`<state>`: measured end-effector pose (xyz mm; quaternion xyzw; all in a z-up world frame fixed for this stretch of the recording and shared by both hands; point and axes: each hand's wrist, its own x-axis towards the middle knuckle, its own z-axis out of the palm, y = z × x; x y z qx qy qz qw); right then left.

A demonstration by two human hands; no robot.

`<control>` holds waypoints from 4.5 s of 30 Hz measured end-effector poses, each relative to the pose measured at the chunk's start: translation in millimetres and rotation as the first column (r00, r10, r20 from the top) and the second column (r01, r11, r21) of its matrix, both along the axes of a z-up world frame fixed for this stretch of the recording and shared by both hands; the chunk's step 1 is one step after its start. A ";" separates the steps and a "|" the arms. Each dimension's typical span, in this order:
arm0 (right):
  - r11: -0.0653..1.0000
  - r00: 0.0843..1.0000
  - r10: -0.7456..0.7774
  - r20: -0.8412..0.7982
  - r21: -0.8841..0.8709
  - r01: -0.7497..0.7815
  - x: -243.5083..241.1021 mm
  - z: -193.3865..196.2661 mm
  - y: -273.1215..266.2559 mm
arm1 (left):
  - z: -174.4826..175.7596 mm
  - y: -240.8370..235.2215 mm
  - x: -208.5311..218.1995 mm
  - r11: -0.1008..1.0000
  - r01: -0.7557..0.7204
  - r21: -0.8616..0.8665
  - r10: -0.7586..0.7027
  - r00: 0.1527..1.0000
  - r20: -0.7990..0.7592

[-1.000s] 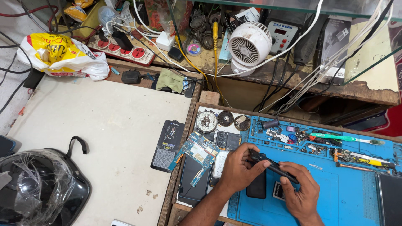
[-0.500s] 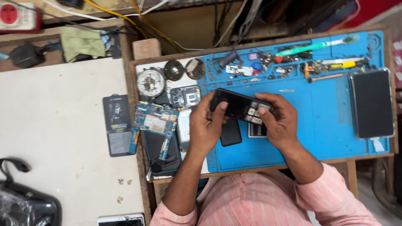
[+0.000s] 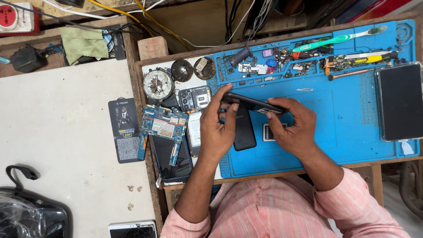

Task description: The person handles a small black electronic component, likely a phone battery, and uses a thin metal tool to scrape or clean its surface. The person repeatedly works on the same component throughout the clip.

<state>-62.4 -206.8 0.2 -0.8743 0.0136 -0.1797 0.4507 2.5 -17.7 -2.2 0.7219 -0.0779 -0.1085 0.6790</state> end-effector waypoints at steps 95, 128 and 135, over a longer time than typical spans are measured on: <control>0.938 0.870 -0.056 -0.489 -0.325 -0.123 -30.7 45.5 -15.0 | -14.9 13.5 1.2 0.640 0.045 -0.767 -0.290 0.938 -0.187; 0.892 0.891 0.131 -0.435 -0.341 -0.298 17.3 24.5 -50.5 | -20.4 6.2 -17.4 0.966 0.183 0.185 -0.246 0.872 0.422; 0.745 0.819 0.536 -0.203 -0.343 -0.572 159.6 85.9 65.1 | -23.9 11.2 -20.1 0.952 0.157 0.264 -0.269 0.843 0.466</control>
